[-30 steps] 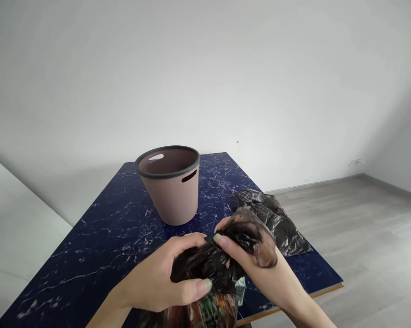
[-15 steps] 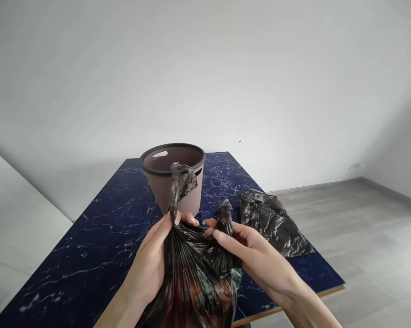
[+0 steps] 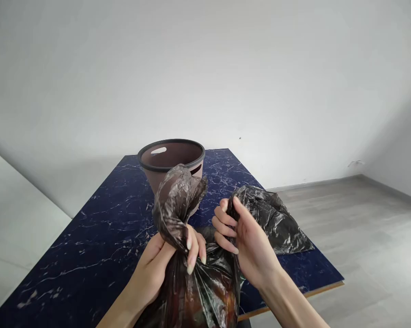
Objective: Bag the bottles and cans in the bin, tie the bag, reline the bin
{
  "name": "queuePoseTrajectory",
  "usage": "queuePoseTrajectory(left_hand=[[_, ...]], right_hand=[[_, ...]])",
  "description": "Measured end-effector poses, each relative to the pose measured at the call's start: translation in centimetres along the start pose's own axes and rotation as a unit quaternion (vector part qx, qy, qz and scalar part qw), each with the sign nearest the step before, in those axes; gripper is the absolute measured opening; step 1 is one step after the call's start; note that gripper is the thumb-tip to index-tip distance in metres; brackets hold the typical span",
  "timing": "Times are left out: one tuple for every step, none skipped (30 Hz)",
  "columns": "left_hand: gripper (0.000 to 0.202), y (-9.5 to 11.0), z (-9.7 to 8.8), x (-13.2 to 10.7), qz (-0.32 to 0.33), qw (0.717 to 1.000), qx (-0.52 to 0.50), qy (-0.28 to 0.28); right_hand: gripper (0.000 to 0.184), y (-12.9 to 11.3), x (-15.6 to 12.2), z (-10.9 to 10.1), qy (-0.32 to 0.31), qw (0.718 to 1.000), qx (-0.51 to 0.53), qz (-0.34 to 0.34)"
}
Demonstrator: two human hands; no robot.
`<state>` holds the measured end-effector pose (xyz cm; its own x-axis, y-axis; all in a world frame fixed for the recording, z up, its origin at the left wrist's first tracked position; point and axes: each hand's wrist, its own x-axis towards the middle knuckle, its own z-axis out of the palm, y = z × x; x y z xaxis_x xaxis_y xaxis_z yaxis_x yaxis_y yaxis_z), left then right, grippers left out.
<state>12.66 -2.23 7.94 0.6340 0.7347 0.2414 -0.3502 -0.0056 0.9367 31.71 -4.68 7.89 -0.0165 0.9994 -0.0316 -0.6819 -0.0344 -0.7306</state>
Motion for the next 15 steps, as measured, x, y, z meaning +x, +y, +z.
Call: queuePoseTrajectory(left_hand=[[0.046,0.1,0.1,0.0,-0.011,1.0,0.021,-0.008],[0.048,0.1,0.2,0.0,-0.021,0.999,0.036,-0.014],[0.048,0.1,0.3,0.0,-0.029,0.998,0.045,-0.02],[0.047,0.0,0.3,0.0,-0.032,0.998,0.053,-0.02],[0.045,-0.1,0.4,0.0,-0.033,0.997,0.063,-0.016],[0.042,-0.3,0.4,0.0,-0.033,0.996,0.081,-0.009],[0.041,-0.4,0.4,0.0,-0.034,0.994,0.105,0.002],[0.04,-0.6,0.4,0.0,-0.038,0.99,0.136,0.011],[0.039,-0.7,0.5,-0.1,-0.04,0.985,0.168,0.02],[0.038,-0.7,0.5,0.0,-0.039,0.979,0.198,0.024],[0.036,-0.8,0.6,0.0,-0.036,0.974,0.222,0.024],[0.034,-0.8,0.7,0.0,-0.027,0.969,0.244,0.02],[0.031,-0.9,0.8,0.1,-0.015,0.963,0.268,0.01],[0.027,-0.9,1.0,0.1,0.003,0.953,0.302,-0.003],[0.022,-1.0,1.1,0.1,0.026,0.938,0.344,-0.016]], right_hand=[[0.032,0.1,0.1,0.2,-0.001,1.0,-0.011,0.011],[0.034,0.2,0.2,0.2,-0.003,0.999,-0.027,0.022],[0.036,0.3,0.3,0.1,-0.007,0.998,-0.05,0.033],[0.037,0.5,0.4,-0.1,-0.013,0.996,-0.078,0.04],[0.038,0.7,0.4,-0.4,-0.023,0.993,-0.11,0.045],[0.04,0.9,0.4,-0.7,-0.04,0.988,-0.142,0.048],[0.046,1.0,0.4,-1.0,-0.066,0.982,-0.172,0.048],[0.056,1.1,0.4,-1.2,-0.096,0.974,-0.202,0.044],[0.07,1.1,0.3,-1.2,-0.127,0.963,-0.233,0.035],[0.086,1.1,0.3,-1.2,-0.157,0.95,-0.27,0.023],[0.099,1.0,0.2,-1.2,-0.184,0.933,-0.31,0.011],[0.105,1.0,0.2,-1.1,-0.203,0.914,-0.35,0.004],[0.103,1.0,0.1,-1.0,-0.215,0.897,-0.386,0.005],[0.096,0.9,0.1,-1.0,-0.22,0.883,-0.415,0.008],[0.087,0.9,0.0,-1.0,-0.216,0.873,-0.437,0.009]])
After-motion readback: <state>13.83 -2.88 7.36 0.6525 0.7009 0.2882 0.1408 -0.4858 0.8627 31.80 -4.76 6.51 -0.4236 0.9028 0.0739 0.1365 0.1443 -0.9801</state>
